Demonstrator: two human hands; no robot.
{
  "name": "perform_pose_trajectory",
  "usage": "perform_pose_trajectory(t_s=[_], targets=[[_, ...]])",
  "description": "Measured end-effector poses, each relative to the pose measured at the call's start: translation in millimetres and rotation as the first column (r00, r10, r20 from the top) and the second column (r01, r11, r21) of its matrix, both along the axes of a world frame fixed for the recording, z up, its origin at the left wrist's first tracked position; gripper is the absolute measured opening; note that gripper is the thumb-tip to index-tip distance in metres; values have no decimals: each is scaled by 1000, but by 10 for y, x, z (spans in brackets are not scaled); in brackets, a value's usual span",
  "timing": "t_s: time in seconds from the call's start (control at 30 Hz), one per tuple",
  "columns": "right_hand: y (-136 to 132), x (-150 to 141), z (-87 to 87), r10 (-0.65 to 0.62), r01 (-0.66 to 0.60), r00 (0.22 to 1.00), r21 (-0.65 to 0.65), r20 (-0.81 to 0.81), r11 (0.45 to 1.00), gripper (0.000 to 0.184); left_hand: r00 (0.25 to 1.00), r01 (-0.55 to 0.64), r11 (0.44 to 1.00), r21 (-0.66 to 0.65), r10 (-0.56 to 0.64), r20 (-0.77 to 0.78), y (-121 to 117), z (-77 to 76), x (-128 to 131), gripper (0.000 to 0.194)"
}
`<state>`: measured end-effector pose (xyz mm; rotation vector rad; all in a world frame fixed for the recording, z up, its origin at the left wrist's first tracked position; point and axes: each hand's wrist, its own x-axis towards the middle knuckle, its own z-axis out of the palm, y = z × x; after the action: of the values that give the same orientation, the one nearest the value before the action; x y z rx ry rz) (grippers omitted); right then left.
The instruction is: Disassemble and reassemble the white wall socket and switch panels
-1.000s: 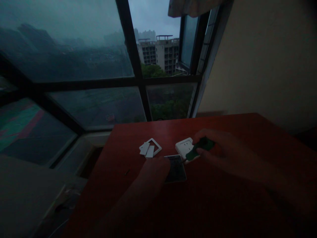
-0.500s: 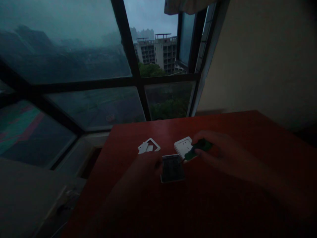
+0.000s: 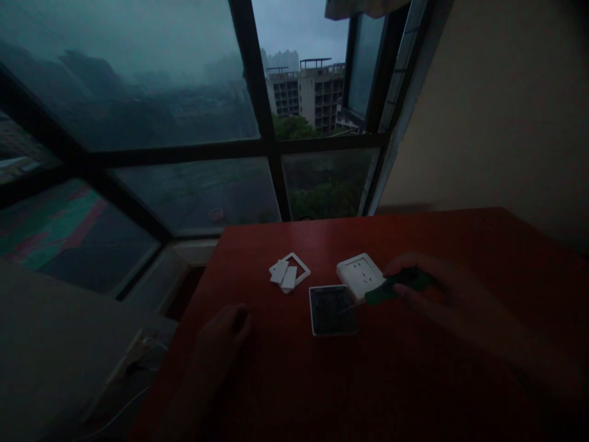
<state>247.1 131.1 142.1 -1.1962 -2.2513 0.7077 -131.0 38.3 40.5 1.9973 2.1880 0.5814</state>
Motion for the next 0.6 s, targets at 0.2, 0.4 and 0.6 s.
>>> perform_pose_trajectory(t_s=[0.2, 0.4, 0.6], targets=[[-12, 43, -35, -32, 32, 999, -5, 18, 999, 20, 995, 30, 999, -17, -31, -92, -15, -78, 55, 22], [-32, 47, -5, -28, 28, 1000, -37, 0, 999, 19, 991, 39, 999, -31, -43, -127, -8, -104, 73, 21], [-29, 44, -18, -31, 31, 999, -29, 18, 999, 20, 991, -48, 999, 10, 48, -123, -9, -87, 42, 22]])
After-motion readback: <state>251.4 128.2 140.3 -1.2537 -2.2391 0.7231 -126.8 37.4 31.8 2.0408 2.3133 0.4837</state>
